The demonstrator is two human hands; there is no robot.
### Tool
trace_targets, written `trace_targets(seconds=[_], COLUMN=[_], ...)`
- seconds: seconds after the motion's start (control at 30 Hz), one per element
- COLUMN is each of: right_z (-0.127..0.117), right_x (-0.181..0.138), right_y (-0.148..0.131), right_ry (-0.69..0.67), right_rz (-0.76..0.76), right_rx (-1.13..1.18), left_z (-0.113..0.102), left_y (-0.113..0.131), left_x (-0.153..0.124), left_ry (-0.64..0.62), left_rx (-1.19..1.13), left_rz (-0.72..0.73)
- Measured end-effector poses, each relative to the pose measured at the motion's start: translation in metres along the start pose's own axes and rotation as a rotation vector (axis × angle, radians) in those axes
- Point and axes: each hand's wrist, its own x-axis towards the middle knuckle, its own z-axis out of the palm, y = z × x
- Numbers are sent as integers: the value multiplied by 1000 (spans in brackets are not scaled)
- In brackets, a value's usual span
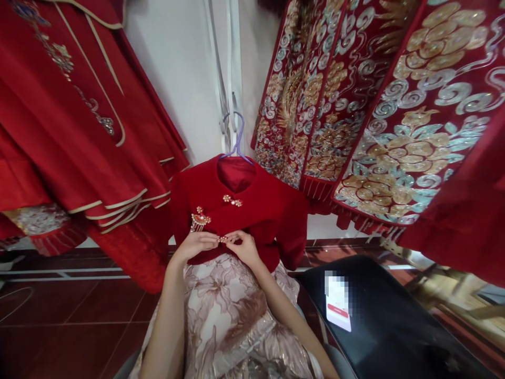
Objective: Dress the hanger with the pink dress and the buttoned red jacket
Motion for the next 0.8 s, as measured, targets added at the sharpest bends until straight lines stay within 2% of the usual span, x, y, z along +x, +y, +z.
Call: trace_targets(seconds=[0.37, 0.7, 0.8], right_z=[9, 17, 18], right_x=[-3, -7, -7], right_y=[-10, -11, -11], right_ry=[70, 130, 138], right_rz=[-4, -81, -87], right_rx=[-83, -255, -275], left_z=[9, 10, 10], left_y=[-1, 5, 1], left_x=[3, -3, 0], left_ry=[101, 67, 90], left_rx=[271, 357, 343], left_rz=[171, 218, 215])
